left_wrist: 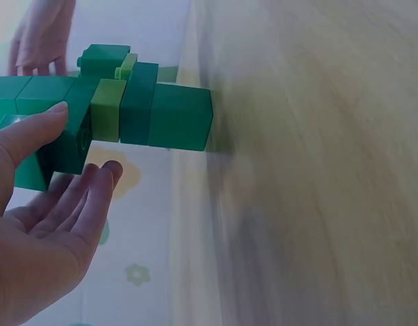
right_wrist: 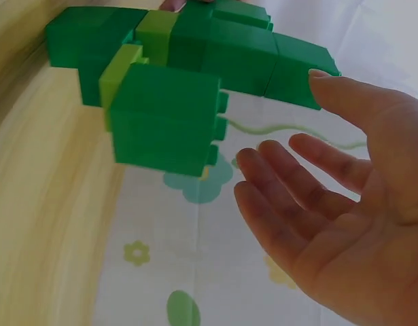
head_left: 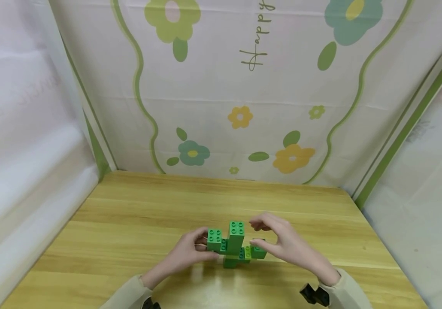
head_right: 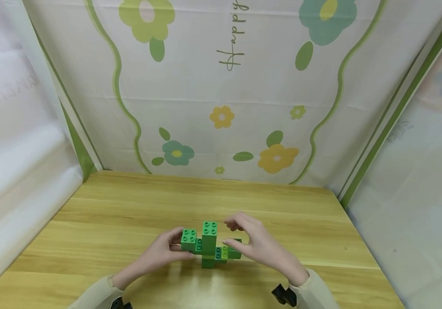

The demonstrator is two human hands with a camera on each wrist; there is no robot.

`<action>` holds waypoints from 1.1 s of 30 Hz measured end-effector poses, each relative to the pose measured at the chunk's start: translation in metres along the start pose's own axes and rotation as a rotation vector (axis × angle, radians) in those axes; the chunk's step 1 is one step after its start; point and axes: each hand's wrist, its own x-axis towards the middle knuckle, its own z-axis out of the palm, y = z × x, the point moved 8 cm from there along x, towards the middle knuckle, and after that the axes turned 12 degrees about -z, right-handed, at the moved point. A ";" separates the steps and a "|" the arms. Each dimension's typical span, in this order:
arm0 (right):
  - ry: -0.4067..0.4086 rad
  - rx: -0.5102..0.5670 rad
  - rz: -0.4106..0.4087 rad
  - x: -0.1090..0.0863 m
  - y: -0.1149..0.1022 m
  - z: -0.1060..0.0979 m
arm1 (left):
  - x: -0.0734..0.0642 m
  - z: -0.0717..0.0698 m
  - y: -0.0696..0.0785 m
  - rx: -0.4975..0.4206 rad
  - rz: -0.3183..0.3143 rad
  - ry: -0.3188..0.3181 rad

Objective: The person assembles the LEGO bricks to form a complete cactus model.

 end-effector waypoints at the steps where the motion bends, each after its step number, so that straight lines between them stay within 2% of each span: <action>1: -0.005 -0.010 0.004 -0.003 0.001 0.000 | -0.001 -0.001 0.000 -0.005 -0.007 0.004; 9: -0.081 0.009 0.107 -0.033 0.015 0.011 | -0.006 -0.007 0.001 -0.035 0.002 0.014; 13: -0.067 0.014 0.093 -0.042 0.019 0.016 | -0.007 -0.006 0.002 -0.047 0.014 0.016; 17: -0.034 0.048 0.059 -0.046 0.018 0.019 | -0.007 -0.006 0.002 -0.043 0.019 0.026; 23: -0.010 0.130 0.115 -0.049 0.021 0.019 | -0.006 -0.007 0.003 -0.024 0.022 0.042; 33: 0.003 0.142 0.150 -0.052 0.025 0.019 | -0.005 -0.006 0.007 0.003 0.022 0.056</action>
